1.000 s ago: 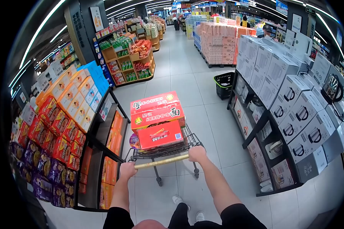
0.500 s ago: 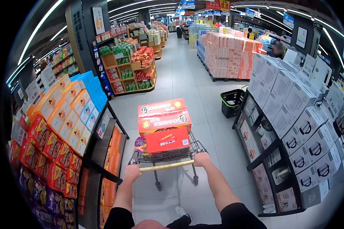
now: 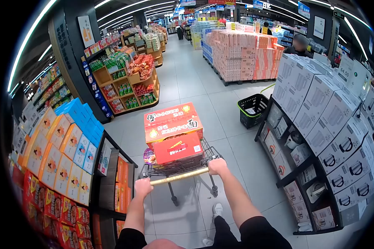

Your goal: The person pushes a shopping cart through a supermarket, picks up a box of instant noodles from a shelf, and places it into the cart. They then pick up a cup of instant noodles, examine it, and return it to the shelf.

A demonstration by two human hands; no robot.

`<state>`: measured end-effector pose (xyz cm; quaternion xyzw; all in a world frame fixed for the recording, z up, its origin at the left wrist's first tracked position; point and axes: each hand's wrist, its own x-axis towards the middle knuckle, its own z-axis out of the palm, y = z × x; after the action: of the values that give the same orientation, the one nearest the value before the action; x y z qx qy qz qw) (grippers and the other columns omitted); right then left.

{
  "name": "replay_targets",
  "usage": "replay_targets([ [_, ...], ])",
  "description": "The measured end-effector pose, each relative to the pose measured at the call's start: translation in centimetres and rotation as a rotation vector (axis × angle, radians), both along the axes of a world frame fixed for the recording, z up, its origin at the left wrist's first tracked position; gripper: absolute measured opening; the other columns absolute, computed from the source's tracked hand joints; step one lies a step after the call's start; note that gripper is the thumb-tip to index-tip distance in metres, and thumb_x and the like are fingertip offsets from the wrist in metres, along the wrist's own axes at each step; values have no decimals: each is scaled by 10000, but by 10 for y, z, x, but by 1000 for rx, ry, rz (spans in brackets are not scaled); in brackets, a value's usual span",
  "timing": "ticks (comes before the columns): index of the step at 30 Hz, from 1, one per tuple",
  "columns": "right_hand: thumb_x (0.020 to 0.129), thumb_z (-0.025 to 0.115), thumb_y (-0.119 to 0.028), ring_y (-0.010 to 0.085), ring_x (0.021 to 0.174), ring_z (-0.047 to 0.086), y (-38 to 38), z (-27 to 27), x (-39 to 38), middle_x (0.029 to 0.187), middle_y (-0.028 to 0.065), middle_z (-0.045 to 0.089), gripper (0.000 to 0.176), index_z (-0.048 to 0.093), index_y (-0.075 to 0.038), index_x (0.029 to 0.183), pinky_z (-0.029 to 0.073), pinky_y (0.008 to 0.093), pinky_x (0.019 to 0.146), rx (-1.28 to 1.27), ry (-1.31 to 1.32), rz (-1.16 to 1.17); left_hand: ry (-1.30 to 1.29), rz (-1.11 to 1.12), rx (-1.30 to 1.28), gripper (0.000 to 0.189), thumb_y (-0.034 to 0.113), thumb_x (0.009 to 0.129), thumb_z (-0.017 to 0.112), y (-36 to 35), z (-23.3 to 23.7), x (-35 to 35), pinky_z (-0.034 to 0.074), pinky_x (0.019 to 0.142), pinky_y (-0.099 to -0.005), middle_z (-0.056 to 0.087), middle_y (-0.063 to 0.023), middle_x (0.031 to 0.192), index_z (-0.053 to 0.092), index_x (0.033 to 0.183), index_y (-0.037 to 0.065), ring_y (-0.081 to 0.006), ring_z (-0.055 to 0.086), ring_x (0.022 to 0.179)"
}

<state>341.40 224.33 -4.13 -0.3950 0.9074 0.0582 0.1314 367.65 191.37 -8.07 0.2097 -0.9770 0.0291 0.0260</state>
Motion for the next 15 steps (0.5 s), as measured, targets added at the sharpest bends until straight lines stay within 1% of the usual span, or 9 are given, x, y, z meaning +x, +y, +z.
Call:
replay_targets([
  [3,706,620,-226,290,862,715,-27,0,-38,910,136,735,244,746,-71,846,566,393,775,0,-11,18,-23,39,-1,153,245,711,675,-22,5,-39,565,664,-416,709,-108,745,695,791,117,-293,707,716],
  [6,711,631,-248,290,882,715,-54,-1,-85,919,142,735,265,750,-74,871,565,393,792,-10,-3,21,-16,23,18,164,235,722,661,-49,8,-79,565,680,-427,712,-111,759,701,822,111,-300,707,731],
  [7,711,631,-248,290,882,715,-62,-3,-98,919,142,735,265,750,-74,871,565,393,792,-6,-8,49,-22,38,-4,163,236,717,661,-57,8,-93,564,669,-420,712,-109,756,700,816,114,-292,707,728],
  [9,720,625,-251,288,890,714,-82,4,-129,927,140,736,268,749,-74,879,564,394,796,1,-26,26,-49,40,-23,160,234,711,658,-70,14,-121,563,657,-413,713,-101,754,698,812,116,-281,707,716],
  [10,728,621,-255,288,894,714,-91,6,-143,935,139,735,271,748,-72,882,564,391,799,19,-23,29,-44,63,-18,160,234,711,658,-78,15,-137,563,657,-413,713,-101,754,698,812,116,-281,707,716],
  [12,728,621,-255,289,894,714,-108,8,-173,938,138,735,272,748,-71,883,564,390,797,35,-42,49,-6,40,-21,152,226,702,657,-94,11,-159,562,648,-409,714,-94,753,694,802,118,-271,707,708],
  [14,726,618,-250,289,892,714,-125,1,-203,940,134,735,271,748,-73,883,565,388,790,44,-42,51,8,50,-10,133,218,696,657,-108,13,-186,560,646,-417,709,-94,744,678,776,114,-277,704,704],
  [15,723,615,-244,285,886,714,-132,7,-214,931,129,736,263,747,-77,876,565,388,780,34,-37,50,23,51,-9,127,216,694,659,-114,12,-198,560,645,-420,707,-94,739,672,767,113,-279,702,702],
])
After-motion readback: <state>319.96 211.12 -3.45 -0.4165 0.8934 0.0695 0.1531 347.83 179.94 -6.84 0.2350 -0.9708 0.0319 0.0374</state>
